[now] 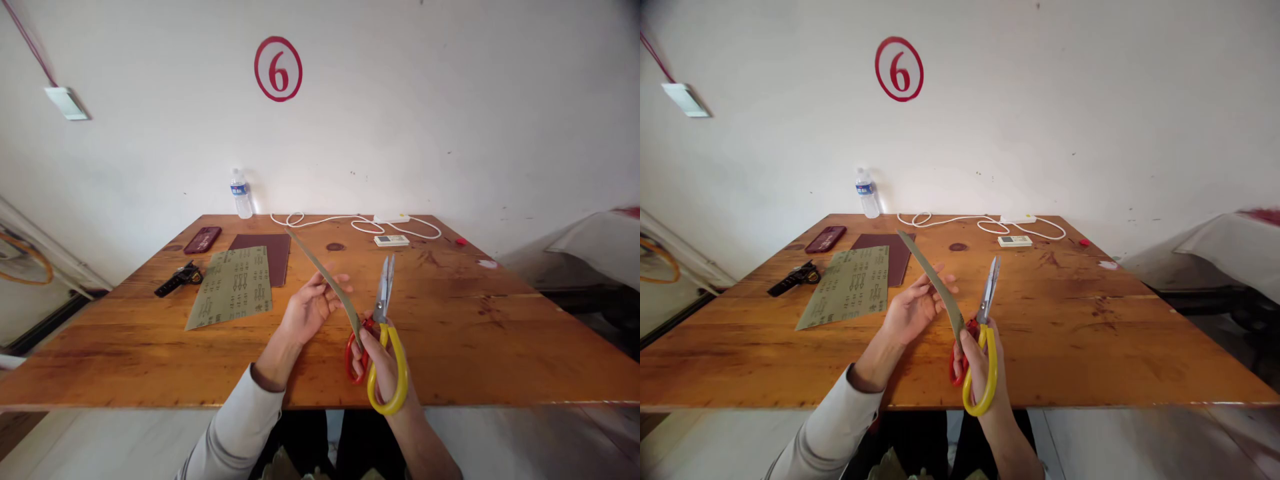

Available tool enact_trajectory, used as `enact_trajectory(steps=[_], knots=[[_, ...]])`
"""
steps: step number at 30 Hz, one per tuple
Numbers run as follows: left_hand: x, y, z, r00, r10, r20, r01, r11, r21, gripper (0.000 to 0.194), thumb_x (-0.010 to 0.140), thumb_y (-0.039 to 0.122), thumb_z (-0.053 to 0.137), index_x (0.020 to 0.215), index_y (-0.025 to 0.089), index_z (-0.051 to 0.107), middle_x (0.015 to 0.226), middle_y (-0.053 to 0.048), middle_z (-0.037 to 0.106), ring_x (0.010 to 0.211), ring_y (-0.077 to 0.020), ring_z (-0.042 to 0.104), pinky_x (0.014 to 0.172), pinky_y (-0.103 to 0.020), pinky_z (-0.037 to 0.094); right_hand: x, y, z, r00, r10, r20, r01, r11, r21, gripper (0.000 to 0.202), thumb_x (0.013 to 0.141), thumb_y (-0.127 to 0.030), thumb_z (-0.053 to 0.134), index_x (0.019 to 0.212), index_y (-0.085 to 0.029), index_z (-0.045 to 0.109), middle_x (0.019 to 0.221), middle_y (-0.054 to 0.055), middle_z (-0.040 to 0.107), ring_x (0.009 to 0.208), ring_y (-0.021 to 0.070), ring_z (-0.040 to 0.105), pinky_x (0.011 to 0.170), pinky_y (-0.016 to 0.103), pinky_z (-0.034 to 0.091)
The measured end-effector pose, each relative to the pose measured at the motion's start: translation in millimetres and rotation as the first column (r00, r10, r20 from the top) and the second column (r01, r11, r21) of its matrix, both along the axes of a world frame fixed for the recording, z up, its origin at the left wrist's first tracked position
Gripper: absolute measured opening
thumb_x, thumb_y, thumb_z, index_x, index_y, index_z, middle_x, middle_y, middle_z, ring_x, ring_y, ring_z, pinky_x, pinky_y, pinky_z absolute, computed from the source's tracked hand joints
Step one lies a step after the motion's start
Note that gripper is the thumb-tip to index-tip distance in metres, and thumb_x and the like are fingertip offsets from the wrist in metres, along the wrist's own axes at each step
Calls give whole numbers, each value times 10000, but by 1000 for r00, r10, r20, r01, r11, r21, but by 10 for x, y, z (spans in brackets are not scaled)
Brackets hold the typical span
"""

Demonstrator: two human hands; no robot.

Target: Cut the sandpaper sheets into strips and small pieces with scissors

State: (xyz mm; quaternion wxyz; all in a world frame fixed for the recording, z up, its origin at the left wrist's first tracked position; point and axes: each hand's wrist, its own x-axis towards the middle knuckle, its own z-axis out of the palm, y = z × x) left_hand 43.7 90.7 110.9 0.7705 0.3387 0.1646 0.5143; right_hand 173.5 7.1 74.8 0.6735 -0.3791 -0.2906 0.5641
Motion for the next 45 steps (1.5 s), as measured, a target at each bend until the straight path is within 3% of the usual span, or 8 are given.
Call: enact_trajectory(steps=[5, 9, 14, 20, 28, 33, 36, 45], knots=[[47, -45, -51, 986, -89, -144, 96, 994, 42, 355, 688, 175, 820, 1026, 168, 711, 860, -46, 727, 750, -173, 692, 699, -284, 533, -10, 51, 43, 998, 70, -7, -70, 997, -25, 405, 690, -482, 831, 883, -233, 575, 556, -92, 558, 345, 76, 430, 267, 164, 363], [110, -32, -84, 972, 96, -212, -76, 992, 102, 233, 627, 218, 881, 712, 148, 675, 629, 13, 654, 523, -80, 566, 535, -206, 460, 6, 40, 29, 998, 66, 22, -66, 998, -21, 500, 723, -611, 774, 974, -219, 590, 612, -55, 613, 410, 121, 554, 262, 166, 404], [135, -37, -59, 949, 241, -202, -221, 968, 115, 248, 609, 240, 883, 713, 159, 673, 590, 36, 637, 469, -77, 525, 460, -209, 424, 21, 11, 35, 993, 79, 92, -82, 996, 36, 386, 735, -447, 826, 934, -227, 578, 627, -65, 636, 391, 103, 548, 278, 163, 419], [109, -80, -106, 934, -44, -354, 82, 992, 94, 193, 673, 267, 831, 732, 112, 734, 685, -77, 740, 562, -142, 637, 553, -258, 491, 0, 90, 102, 984, 143, 109, -145, 989, 9, 315, 765, -441, 781, 808, -226, 554, 475, -101, 561, 278, 58, 400, 282, 164, 344], [109, 25, -75, 891, 418, -179, -438, 894, -93, 306, 532, 218, 877, 753, 168, 672, 686, 22, 692, 582, -110, 613, 493, -207, 481, 160, -125, -38, 936, 342, -78, -350, 924, -153, 652, 676, -803, 690, 969, -229, 593, 592, -56, 616, 356, 74, 453, 304, 167, 396], [101, 47, -56, 846, 516, -134, -530, 842, -103, 304, 512, 208, 860, 720, 172, 641, 645, 40, 648, 554, -97, 584, 449, -191, 458, 196, -288, -399, 890, 446, -98, -455, 884, -108, 713, 621, -890, 628, 908, -240, 558, 462, -99, 542, 222, 47, 298, 189, 176, 311], [94, 45, -79, 831, 534, -154, -549, 832, -75, 300, 537, 201, 835, 792, 169, 681, 613, 53, 615, 510, -76, 543, 406, -171, 386, 186, -362, -511, 894, 448, -19, -448, 891, -78, 622, 769, -818, 573, 980, -234, 547, 495, -95, 563, 240, 56, 386, 246, 172, 379], [88, -9, -27, 849, 505, -155, -518, 853, -63, 345, 583, 209, 834, 897, 171, 697, 681, 9, 709, 581, -96, 623, 482, -168, 457, 92, -575, -222, 937, 330, 112, -311, 937, -155, 567, 861, -739, 551, 1074, -215, 519, 511, -124, 492, 300, 30, 311, 304, 145, 319]])
